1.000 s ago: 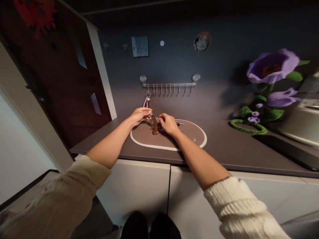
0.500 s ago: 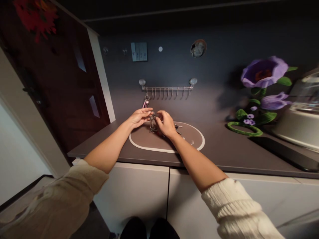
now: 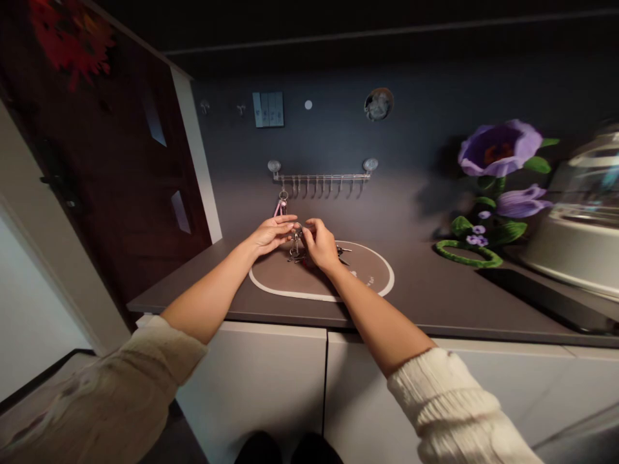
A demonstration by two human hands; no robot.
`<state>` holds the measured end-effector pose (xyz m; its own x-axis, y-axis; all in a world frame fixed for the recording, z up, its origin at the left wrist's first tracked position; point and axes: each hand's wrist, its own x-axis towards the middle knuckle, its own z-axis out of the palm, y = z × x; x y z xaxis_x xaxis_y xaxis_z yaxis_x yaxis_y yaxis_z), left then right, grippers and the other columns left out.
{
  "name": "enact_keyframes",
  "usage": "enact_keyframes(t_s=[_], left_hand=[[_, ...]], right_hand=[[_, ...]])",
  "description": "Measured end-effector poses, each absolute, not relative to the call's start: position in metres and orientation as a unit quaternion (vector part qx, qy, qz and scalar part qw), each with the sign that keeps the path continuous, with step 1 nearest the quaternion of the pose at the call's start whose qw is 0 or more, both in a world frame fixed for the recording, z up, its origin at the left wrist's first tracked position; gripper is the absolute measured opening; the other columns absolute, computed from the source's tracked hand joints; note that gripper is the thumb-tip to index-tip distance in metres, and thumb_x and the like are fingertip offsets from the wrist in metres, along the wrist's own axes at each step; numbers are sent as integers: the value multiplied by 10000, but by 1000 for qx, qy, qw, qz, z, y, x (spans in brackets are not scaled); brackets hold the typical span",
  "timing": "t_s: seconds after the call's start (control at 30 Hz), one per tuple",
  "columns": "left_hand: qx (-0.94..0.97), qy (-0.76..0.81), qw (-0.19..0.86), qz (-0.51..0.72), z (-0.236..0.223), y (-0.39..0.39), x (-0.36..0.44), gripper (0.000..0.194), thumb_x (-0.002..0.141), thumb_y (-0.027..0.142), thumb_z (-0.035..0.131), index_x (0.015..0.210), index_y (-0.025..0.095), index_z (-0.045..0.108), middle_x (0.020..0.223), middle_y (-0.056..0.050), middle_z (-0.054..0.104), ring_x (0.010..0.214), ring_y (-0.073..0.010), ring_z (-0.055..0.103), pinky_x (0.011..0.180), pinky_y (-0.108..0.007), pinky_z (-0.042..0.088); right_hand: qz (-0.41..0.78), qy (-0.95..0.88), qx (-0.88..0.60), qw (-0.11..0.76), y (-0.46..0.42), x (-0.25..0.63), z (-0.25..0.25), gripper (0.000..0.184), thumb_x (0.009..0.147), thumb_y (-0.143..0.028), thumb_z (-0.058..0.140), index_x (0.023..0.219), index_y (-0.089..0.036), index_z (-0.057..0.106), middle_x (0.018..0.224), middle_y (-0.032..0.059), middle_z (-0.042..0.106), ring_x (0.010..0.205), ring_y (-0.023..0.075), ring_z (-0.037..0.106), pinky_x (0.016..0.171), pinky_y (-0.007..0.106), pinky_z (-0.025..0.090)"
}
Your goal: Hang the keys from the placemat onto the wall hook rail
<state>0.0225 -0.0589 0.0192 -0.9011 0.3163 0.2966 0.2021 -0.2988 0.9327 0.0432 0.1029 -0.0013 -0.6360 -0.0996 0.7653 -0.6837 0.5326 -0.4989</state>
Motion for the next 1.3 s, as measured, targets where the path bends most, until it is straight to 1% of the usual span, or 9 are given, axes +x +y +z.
enact_keyframes(t_s=[0.17, 0.33, 0.5, 0.67, 0.83, 0.93, 1.03, 1.2, 1.3], left_hand=[[226, 581, 34, 781, 18, -59, 21, 322, 691, 141, 651, 1004, 140, 577, 839, -42, 660, 743, -82, 599, 747, -246, 427], [221, 575, 17, 788, 19, -56, 24, 327, 674, 149, 666, 985, 121, 569, 757, -31, 656, 689, -77, 598, 698, -224, 427], [221, 575, 2, 787, 21, -55, 25, 367, 638, 163, 694, 979, 120, 568, 732, -24, 656, 671, -83, 595, 696, -235, 425], [204, 586, -37, 784, 22, -54, 24, 395, 585, 213, 730, 946, 124, 597, 734, -26, 661, 667, -82, 580, 655, -216, 400], [183, 561, -75, 804, 23, -53, 21, 376, 553, 258, 742, 885, 131, 620, 778, -38, 662, 672, -80, 578, 570, -179, 364], [160, 551, -90, 814, 23, -54, 19, 326, 591, 300, 710, 861, 139, 623, 756, -29, 652, 621, -64, 557, 542, -170, 353], [115, 576, -131, 799, 23, -56, 18, 239, 667, 332, 637, 799, 133, 623, 700, -21, 636, 550, -53, 522, 516, -172, 346], [33, 664, -186, 723, 22, -55, 17, 171, 753, 248, 530, 670, 110, 588, 577, -10, 593, 447, -43, 458, 483, -176, 336], [19, 713, -195, 673, 17, -53, 11, 176, 766, 211, 497, 653, 106, 582, 570, -18, 601, 429, -47, 456, 485, -179, 353]], right_hand=[[404, -810, 265, 332, 103, 44, 1, 253, 838, -345, 386, 895, -180, 569, 892, 55, 631, 807, 149, 560, 773, 267, 414], [437, -804, 266, 304, 103, 42, 2, 255, 817, -372, 411, 851, -173, 567, 845, 41, 624, 766, 139, 548, 747, 259, 419], [469, -791, 276, 280, 101, 39, 2, 244, 800, -384, 430, 816, -169, 545, 800, 26, 609, 730, 129, 540, 711, 246, 421], [445, -793, 282, 306, 99, 37, 6, 244, 817, -380, 402, 803, -172, 529, 788, 28, 589, 734, 132, 524, 703, 245, 412], [423, -789, 293, 335, 96, 29, 10, 233, 821, -360, 390, 781, -170, 519, 767, 33, 571, 719, 140, 503, 685, 256, 398], [431, -784, 289, 342, 92, 25, 15, 233, 815, -365, 393, 778, -171, 518, 750, 28, 565, 700, 140, 495, 677, 260, 390], [449, -779, 270, 345, 87, 20, 24, 232, 805, -372, 402, 780, -174, 520, 753, 22, 567, 695, 138, 493, 674, 258, 383], [483, -769, 224, 354, 78, -5, 40, 215, 786, -364, 419, 785, -176, 524, 747, 12, 572, 694, 138, 498, 672, 257, 388], [530, -745, 196, 355, 71, -26, 48, 191, 772, -347, 431, 779, -180, 525, 714, 7, 580, 681, 139, 518, 667, 259, 416]])
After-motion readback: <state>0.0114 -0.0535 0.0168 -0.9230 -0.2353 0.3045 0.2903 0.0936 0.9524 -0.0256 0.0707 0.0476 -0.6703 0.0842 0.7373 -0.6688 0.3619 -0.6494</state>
